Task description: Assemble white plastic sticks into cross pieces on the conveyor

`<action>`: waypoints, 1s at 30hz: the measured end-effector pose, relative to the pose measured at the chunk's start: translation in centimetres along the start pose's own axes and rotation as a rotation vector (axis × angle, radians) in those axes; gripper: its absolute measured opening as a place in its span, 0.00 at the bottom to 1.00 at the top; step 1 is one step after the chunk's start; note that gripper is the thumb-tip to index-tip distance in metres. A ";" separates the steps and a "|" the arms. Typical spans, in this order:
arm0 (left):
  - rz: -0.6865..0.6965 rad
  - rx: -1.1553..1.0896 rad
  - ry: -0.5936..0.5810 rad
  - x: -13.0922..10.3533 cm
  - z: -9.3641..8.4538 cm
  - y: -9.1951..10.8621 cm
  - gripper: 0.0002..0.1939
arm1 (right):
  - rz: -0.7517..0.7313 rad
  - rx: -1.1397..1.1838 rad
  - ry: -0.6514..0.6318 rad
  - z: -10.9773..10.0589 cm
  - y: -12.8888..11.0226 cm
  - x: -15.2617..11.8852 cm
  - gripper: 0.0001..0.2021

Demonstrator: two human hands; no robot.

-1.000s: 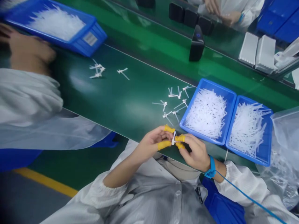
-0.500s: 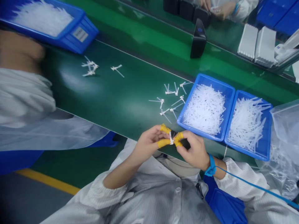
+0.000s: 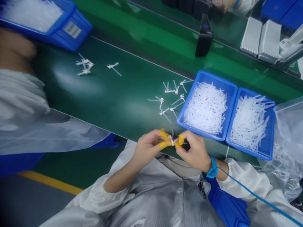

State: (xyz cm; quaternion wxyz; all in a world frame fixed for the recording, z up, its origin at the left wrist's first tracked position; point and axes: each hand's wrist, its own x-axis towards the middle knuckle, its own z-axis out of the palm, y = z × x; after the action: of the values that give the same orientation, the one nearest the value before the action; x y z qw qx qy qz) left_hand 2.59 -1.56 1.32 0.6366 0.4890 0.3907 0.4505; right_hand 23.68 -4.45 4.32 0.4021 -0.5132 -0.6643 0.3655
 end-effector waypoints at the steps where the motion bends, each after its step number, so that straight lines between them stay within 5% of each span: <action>1: 0.034 0.031 0.003 -0.1 0.0 -0.1 0.14 | 0.003 -0.002 -0.005 0.0 0.0 0.0 0.08; 12: 0.516 0.430 -0.037 -0.4 -0.3 -0.6 0.03 | -0.083 0.061 -0.030 0.2 0.7 0.0 0.11; 16: 0.571 0.391 -0.016 -0.3 -0.1 -1.2 0.06 | -0.219 0.095 -0.038 0.3 1.1 0.1 0.15; 30: 0.649 0.430 -0.046 -0.5 -0.1 -1.6 0.06 | -0.340 0.049 -0.010 -0.1 1.1 0.2 0.16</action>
State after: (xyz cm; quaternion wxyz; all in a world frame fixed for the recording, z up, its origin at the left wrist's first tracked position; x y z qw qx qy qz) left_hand 2.66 -2.24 -0.28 0.3524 0.7196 0.2867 0.5252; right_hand 24.16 -4.01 3.39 0.4672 -0.3817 -0.7344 0.3110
